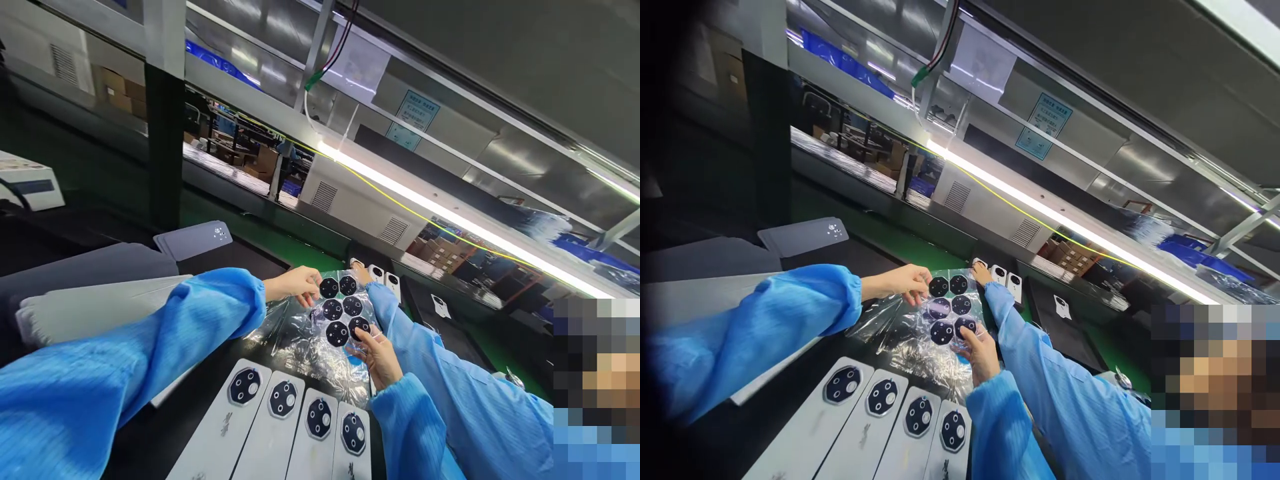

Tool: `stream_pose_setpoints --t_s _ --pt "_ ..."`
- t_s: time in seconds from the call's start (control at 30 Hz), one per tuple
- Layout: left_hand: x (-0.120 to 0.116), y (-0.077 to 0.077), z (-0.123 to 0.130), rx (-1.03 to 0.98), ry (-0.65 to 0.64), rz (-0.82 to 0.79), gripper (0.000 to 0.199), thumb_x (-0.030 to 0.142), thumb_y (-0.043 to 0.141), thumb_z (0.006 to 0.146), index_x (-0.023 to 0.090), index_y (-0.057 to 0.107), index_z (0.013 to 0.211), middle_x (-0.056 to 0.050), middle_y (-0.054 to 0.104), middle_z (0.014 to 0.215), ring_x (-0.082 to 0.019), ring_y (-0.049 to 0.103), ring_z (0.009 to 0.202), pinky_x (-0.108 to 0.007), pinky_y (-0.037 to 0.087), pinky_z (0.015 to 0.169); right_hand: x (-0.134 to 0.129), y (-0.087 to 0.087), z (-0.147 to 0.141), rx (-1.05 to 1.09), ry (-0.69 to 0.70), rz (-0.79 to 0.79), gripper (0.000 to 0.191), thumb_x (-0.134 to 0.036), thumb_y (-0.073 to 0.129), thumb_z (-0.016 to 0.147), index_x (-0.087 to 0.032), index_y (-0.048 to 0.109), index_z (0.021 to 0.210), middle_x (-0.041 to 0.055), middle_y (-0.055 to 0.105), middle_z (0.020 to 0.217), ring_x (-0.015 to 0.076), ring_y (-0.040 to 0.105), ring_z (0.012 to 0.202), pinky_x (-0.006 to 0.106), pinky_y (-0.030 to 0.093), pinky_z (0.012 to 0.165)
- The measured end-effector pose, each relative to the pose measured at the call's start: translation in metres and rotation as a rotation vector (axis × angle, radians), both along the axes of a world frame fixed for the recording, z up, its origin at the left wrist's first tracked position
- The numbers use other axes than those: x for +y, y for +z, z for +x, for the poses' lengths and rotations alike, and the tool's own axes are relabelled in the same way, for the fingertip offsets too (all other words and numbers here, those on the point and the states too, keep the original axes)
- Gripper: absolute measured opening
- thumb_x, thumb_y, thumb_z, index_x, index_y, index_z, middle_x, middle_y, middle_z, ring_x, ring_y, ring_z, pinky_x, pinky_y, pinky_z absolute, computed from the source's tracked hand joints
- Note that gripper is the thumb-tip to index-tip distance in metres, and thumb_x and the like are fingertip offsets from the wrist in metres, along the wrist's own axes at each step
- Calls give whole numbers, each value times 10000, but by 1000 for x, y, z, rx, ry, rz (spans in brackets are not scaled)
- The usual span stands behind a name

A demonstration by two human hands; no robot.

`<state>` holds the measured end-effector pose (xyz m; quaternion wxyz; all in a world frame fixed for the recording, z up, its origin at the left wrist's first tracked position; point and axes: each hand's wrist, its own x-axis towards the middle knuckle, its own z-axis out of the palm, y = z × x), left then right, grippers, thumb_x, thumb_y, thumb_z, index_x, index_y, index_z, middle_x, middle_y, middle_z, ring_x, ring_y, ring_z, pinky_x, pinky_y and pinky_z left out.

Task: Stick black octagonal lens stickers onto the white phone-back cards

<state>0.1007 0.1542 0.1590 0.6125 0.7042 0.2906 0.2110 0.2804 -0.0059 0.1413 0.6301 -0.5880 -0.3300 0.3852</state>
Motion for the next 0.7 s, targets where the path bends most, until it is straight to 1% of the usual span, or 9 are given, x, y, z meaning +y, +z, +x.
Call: stream_pose_setpoints --t_s 0.07,0.17,0.27,0.33,0.43,0.53,0.6,0.7 --pt "9 -2 5 37 -21 4 278 311 575 925 150 565 1151 -70 617 1104 -187 636 901 -370 557 765 0 -3 4 -5 27 -26 373 -382 845 544 -183 653 795 -19 683 682 100 617 516 209 524 482" --pt "19 -3 15 77 -57 4 278 308 577 923 150 566 1152 -71 616 1109 -191 634 910 -377 555 775 6 -4 15 -20 48 -63 305 -373 798 665 -171 671 854 -29 656 657 79 578 479 185 477 425" --pt "23 -4 28 70 -88 2 283 309 576 924 151 563 1158 -72 615 1113 -192 634 914 -380 554 779 12 -7 29 -39 44 -97 161 -286 706 810 -145 632 835 -49 610 641 65 558 484 184 478 446" --pt "23 -6 38 48 -94 0 295 313 576 923 154 558 1171 -76 607 1136 -200 630 938 -392 550 796 13 -10 39 -54 20 -120 114 -238 639 877 -133 606 848 -54 593 671 61 562 516 185 485 476" --pt "20 -9 59 14 -81 -5 312 321 575 923 159 550 1189 -82 594 1172 -213 620 976 -411 542 822 9 -14 55 -80 -14 -148 111 -243 594 914 -132 600 916 -34 611 760 76 590 588 214 514 533" --pt "17 -14 82 11 -63 -18 312 323 575 923 159 552 1188 -83 592 1179 -216 617 987 -416 538 831 2 -19 69 -114 -13 -195 143 -262 590 918 -137 599 986 -7 630 857 98 617 673 248 537 598" --pt "14 -20 94 34 -52 -31 307 322 575 923 158 555 1182 -83 594 1176 -215 618 986 -416 538 832 -3 -25 76 -145 7 -252 172 -286 581 923 -139 598 1011 1 632 878 101 616 679 253 536 600" --pt "10 -34 102 90 -42 -57 308 322 576 922 158 556 1182 -83 593 1177 -216 618 988 -417 537 834 -10 -37 81 -214 57 -335 210 -323 569 929 -143 596 1033 8 634 893 103 615 679 256 534 596"
